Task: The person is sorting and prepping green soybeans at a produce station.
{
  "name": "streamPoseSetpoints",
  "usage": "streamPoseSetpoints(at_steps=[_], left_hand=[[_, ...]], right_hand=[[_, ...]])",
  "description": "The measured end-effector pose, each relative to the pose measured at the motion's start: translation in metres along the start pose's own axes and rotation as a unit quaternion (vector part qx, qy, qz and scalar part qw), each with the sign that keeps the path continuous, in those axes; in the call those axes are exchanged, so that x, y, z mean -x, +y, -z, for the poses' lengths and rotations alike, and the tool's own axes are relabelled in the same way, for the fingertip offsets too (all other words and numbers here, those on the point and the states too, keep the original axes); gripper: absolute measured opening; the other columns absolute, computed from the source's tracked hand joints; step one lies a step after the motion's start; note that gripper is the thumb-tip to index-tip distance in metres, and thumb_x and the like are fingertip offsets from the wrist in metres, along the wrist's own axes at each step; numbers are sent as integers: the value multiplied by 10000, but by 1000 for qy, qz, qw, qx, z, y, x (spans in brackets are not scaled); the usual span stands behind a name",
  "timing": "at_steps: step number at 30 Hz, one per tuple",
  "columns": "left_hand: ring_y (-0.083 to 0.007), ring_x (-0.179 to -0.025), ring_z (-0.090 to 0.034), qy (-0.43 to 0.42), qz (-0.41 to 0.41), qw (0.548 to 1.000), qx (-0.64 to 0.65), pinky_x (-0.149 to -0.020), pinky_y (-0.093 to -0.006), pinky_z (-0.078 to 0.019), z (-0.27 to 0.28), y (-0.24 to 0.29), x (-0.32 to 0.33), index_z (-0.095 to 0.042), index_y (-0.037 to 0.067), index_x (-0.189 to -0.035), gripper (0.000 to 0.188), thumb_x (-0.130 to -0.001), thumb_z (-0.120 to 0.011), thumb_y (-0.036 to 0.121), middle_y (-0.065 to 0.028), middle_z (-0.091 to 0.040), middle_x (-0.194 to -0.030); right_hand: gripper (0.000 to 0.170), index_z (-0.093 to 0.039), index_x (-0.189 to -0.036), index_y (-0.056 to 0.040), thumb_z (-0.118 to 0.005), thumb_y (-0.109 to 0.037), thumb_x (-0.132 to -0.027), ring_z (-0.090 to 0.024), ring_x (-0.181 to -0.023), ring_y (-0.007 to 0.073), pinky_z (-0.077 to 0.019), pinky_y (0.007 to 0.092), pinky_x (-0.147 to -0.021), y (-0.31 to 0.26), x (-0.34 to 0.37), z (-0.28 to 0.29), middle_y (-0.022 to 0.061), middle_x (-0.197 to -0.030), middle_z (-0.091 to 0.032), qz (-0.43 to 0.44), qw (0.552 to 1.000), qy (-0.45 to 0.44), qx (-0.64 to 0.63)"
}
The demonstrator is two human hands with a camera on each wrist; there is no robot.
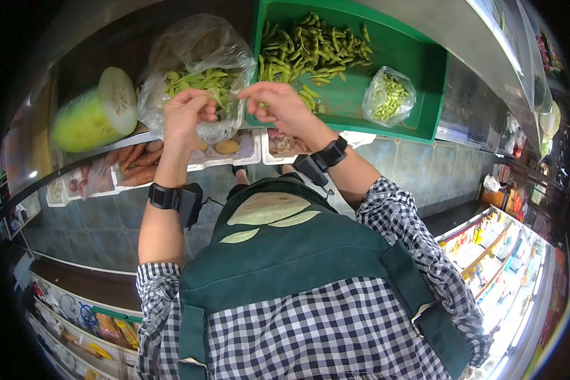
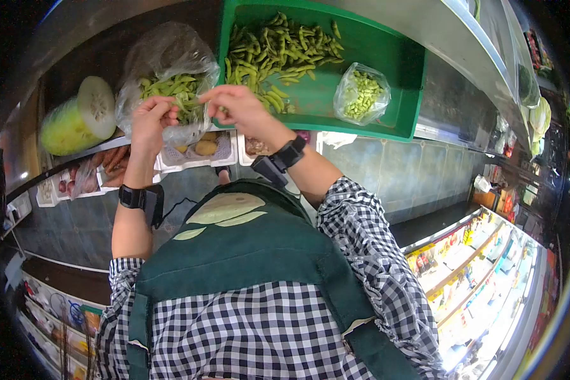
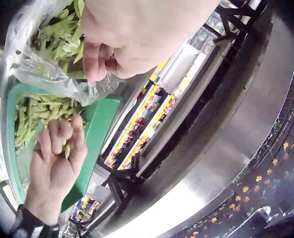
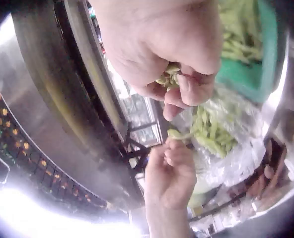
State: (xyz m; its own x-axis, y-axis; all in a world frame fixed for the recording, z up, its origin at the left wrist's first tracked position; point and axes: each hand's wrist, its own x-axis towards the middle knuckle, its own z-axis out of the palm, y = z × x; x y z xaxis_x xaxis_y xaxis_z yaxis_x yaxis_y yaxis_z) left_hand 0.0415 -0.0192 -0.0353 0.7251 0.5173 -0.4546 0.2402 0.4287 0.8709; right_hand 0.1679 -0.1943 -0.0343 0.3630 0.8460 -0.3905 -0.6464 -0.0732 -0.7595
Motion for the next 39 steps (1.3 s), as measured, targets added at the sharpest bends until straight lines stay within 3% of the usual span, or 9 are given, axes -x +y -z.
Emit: streamPoseSetpoints(at_steps=[3,5,6,8,15,18,21,26,39], left_hand=[[-86,-637,-568,58,-55,996,-36,-532,-206,-451,-3,0,0,-574,-14,-1075,237,-851,-551,60,-68,-634,-805],[-81,-651,-566,89,-78,991,-70,-534,-200,-441,-6,-1,4,-557,-12,-1140,294,-860,-559,76,-64,-637,-828],[-81,-642,-567,91,-105,985,-102,-527,-202,-439,-8,-4,5,-541,-24,-1157,319,-853,-568,69,-66,-637,-827],[-82,-634,-567,93,-132,978,-135,-520,-204,-438,-17,-10,8,-526,-37,-1173,347,-846,-578,63,-69,-637,-826],[-69,-632,-555,-56,-85,991,-91,-526,-190,-415,-56,-31,15,-582,16,-1103,265,-839,-581,45,-35,-634,-804],[-61,-622,-546,-65,-79,989,-104,-516,-182,-405,-67,-30,18,-602,11,-1055,219,-840,-582,48,-26,-629,-786],[-46,-608,-516,-70,-57,992,-91,-513,-177,-387,-75,-26,21,-611,12,-1010,175,-850,-589,80,-4,-600,-749],[-38,-588,-461,-71,-30,997,-24,-511,-180,-353,-79,-15,23,-619,21,-899,128,-860,-607,142,25,-542,-684],[-46,-552,-425,-72,16,983,165,-478,-191,-326,-33,-5,39,-632,3,-805,66,-822,-622,66,20,-515,-642]], right_hand=[[231,-620,-878,10,-563,-214,-886,-390,-501,44,-275,181,-428,-1,10,62,-4,-638,-548,-8,992,116,46],[240,-623,-880,-14,-596,-251,-857,-510,-524,125,-383,264,-449,-3,5,108,40,-651,-594,21,874,261,409],[240,-623,-880,-14,-596,-251,-857,-510,-524,125,-383,264,-449,-1,4,122,40,-651,-594,20,874,261,408],[206,-630,-880,-69,-623,-265,-817,-613,-643,260,-473,385,-556,-1,2,140,115,-710,-632,150,592,341,715],[168,-633,-864,-107,-654,-240,-763,-626,-734,296,-483,430,-629,0,-14,139,124,-743,-638,74,605,326,723],[165,-619,-860,-96,-657,-207,-743,-625,-710,318,-496,413,-610,-5,-6,127,142,-732,-638,77,695,327,636],[164,-627,-816,-69,-696,-187,-726,-602,-586,236,-456,350,-520,-17,11,77,77,-604,-588,201,721,304,589],[151,-565,-779,-71,-673,-170,-741,-595,-568,273,-460,376,-499,-16,26,1,97,-605,-580,373,670,160,621],[207,-471,-702,-97,-629,-212,-772,-554,-555,203,-430,326,-426,-14,15,-32,36,-574,-509,446,551,85,700]])
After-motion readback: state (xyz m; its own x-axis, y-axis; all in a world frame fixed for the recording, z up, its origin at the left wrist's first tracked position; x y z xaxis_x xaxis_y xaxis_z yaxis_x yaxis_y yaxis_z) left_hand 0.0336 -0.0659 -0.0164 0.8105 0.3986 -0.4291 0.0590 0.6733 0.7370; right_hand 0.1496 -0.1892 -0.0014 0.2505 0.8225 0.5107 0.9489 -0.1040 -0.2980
